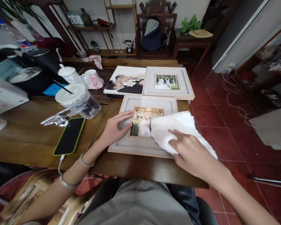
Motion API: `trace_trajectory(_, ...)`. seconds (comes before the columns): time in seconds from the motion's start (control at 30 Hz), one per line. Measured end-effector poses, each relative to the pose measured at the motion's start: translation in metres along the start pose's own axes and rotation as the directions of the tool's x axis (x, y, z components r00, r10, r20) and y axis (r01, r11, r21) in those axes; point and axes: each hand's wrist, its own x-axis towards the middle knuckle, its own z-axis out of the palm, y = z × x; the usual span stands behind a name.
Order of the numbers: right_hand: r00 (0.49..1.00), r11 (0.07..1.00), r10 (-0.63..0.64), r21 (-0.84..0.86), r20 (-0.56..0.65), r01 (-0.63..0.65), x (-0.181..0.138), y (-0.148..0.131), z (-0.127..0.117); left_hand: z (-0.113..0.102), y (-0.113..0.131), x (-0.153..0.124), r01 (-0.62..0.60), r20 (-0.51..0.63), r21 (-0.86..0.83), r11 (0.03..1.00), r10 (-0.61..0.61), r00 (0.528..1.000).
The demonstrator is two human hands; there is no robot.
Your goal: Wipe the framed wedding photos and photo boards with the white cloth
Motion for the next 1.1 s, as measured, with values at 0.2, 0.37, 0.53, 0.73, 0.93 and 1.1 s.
trace_trajectory(0.2,0.875,0.937,0.348,0.097,-0.336,-0.336,0.024,0.031,-0.016,0.001,-0.002,0.0,-0.016,0.029,0.026,1.0,0.015,0.999)
trace_trajectory(0.37,0.816,0.882,0.393,-0.078,-0.425,-0.465,0.063,0.051,-0.002,0.001,-0.002,0.0,-0.027,0.042,0.047,0.998,0.025,0.999)
trace_trajectory(0.53,0.93,0.954,0.219,-0.138,-0.295,-0.268,0.098,0.046,0.029,0.0,0.0,-0.001,-0.022,0.047,0.055,0.998,0.019,0.999)
trace_trajectory(0.73,0.983,0.986,0.071,-0.139,-0.172,-0.096,0.079,0.025,0.03,0.0,-0.001,0.0,-0.001,0.054,0.054,0.999,-0.002,0.999)
trace_trajectory(0.93,0.992,0.996,-0.089,-0.036,-0.086,0.086,0.013,-0.027,-0.002,0.003,-0.003,-0.002,-0.003,0.058,0.074,0.997,-0.001,0.998)
trace_trajectory(1.1,0.983,0.991,-0.135,-0.01,-0.128,0.135,-0.009,-0.057,-0.006,0.004,-0.003,-0.003,0.006,0.075,0.097,0.995,-0.013,0.997)
